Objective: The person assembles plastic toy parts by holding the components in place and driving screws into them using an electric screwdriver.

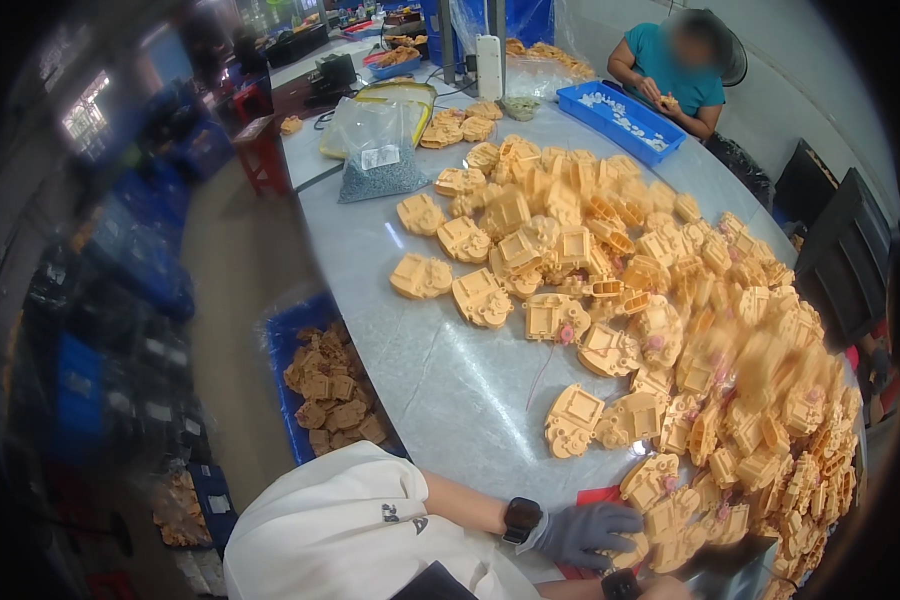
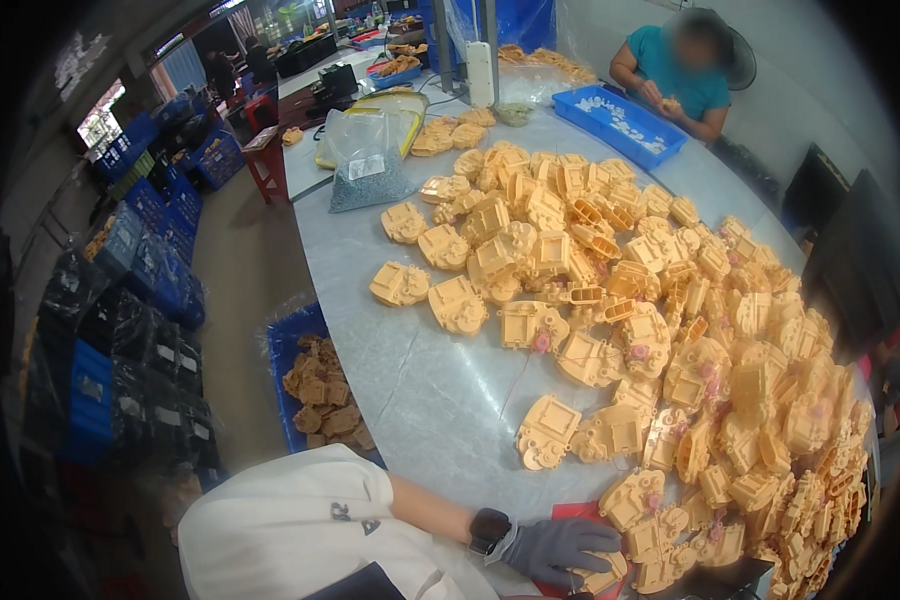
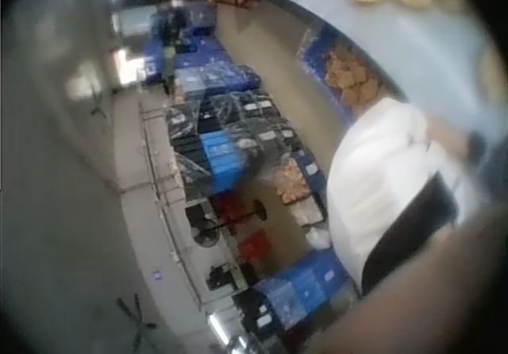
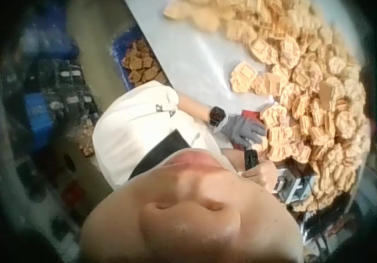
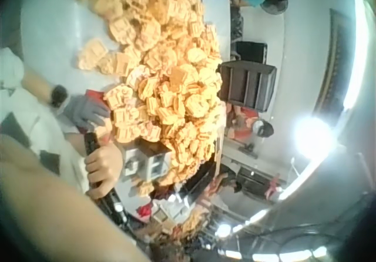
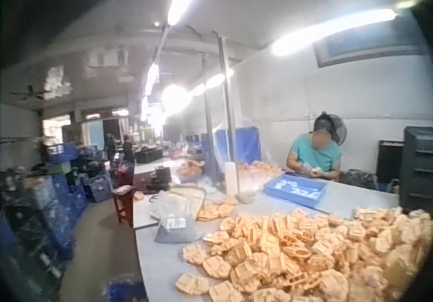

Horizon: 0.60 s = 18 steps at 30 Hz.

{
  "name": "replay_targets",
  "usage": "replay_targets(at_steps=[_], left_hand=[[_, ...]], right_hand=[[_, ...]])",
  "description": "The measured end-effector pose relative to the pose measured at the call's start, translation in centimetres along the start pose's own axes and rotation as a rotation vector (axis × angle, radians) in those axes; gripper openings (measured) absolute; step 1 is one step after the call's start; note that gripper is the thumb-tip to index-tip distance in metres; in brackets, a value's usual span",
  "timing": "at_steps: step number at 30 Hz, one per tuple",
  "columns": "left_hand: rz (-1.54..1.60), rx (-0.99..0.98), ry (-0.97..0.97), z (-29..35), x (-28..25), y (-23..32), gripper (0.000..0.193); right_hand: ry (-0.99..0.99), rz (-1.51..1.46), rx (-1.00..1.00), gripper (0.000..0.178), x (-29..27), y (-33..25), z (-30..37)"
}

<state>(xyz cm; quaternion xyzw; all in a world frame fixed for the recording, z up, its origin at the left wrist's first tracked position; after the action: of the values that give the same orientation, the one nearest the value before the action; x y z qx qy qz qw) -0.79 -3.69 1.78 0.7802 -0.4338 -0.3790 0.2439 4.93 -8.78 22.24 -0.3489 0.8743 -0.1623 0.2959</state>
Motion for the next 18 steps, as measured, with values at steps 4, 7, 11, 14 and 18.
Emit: replay_targets(at_steps=[4, 7, 11, 14, 18], left_hand=[[0.005, 0.002, 0.010, -0.20, 0.04, -0.13, 0.036], [0.011, -0.006, 0.019, -0.12, 0.06, -0.14, 0.036], [0.005, 0.005, 0.047, -0.04, 0.06, 0.04, 0.036], [0.022, -0.024, -0.044, 0.05, 0.00, -0.01, 0.038], [0.011, 0.014, 0.050, -0.31, -0.29, 0.47, 0.035]], right_hand=[[-0.113, 0.022, -0.044, 0.009, -1.11, 0.26, -0.54], [-0.109, 0.012, -0.039, 0.009, -1.20, 0.42, -0.39], [-0.098, 0.000, -0.030, 0.008, -1.01, 0.59, -0.38], [-0.085, -0.006, -0.022, 0.008, -1.00, 0.75, -0.43], [-0.068, -0.018, -0.013, 0.008, -1.02, 0.82, -0.49]])
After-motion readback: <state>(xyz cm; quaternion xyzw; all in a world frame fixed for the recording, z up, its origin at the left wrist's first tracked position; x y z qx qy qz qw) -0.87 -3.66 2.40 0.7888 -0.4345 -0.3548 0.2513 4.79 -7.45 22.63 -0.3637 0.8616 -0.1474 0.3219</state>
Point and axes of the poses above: each hand's wrist, its own z-axis away from the middle knuckle, its own x-axis out of the palm, y = z × x, the point moved 3 cm from there along -z, towards the middle knuckle, and after that the axes turned 6 degrees about -y, right-handed, at the moved point
